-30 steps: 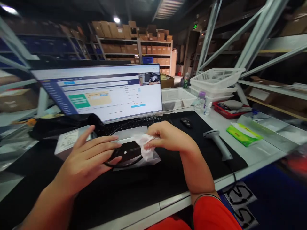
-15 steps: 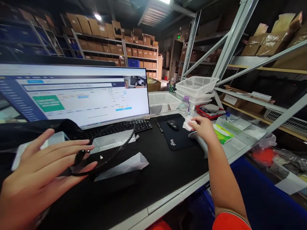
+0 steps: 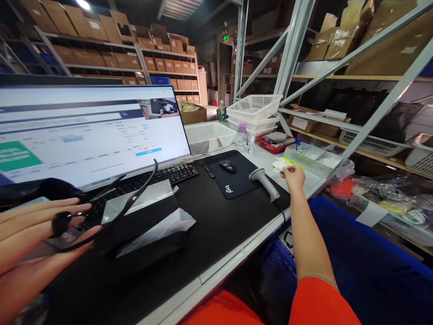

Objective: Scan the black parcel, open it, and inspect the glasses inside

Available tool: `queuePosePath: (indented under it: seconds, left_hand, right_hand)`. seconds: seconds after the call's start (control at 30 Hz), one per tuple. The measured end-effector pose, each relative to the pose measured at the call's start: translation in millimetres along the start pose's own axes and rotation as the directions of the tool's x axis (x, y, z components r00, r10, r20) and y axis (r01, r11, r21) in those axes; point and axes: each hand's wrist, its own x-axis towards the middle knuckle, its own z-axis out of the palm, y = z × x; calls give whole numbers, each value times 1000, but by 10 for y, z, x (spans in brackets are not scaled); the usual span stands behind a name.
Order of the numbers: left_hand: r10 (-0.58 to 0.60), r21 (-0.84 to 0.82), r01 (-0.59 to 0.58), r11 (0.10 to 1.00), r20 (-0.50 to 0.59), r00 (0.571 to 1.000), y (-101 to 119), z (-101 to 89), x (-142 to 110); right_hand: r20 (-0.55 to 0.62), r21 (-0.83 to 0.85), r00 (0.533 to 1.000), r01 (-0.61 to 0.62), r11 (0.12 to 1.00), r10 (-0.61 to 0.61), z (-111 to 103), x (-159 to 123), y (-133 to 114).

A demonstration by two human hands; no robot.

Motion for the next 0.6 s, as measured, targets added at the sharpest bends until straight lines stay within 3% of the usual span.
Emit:
queuePosePath:
  seconds: [0.13, 0.3, 0.43, 0.6]
  left_hand:
    - [-43, 18, 43, 999, 21, 999, 140, -64, 93]
    - [-26, 40, 25, 999, 27, 999, 227, -130, 176]
    - [-46, 65, 43, 997, 55, 997, 207, -111, 152]
    - [-193, 101, 192, 976, -1, 981, 250, -74, 122]
  right_hand:
    - [127, -256, 990, -32, 966, 66, 100, 192, 137]
    - [219, -472, 972, 31, 881, 83, 170, 312, 131]
    - [218, -555, 976, 119, 823, 5, 181, 369, 62]
    - [249, -584, 961, 249, 773, -122, 235, 329, -23]
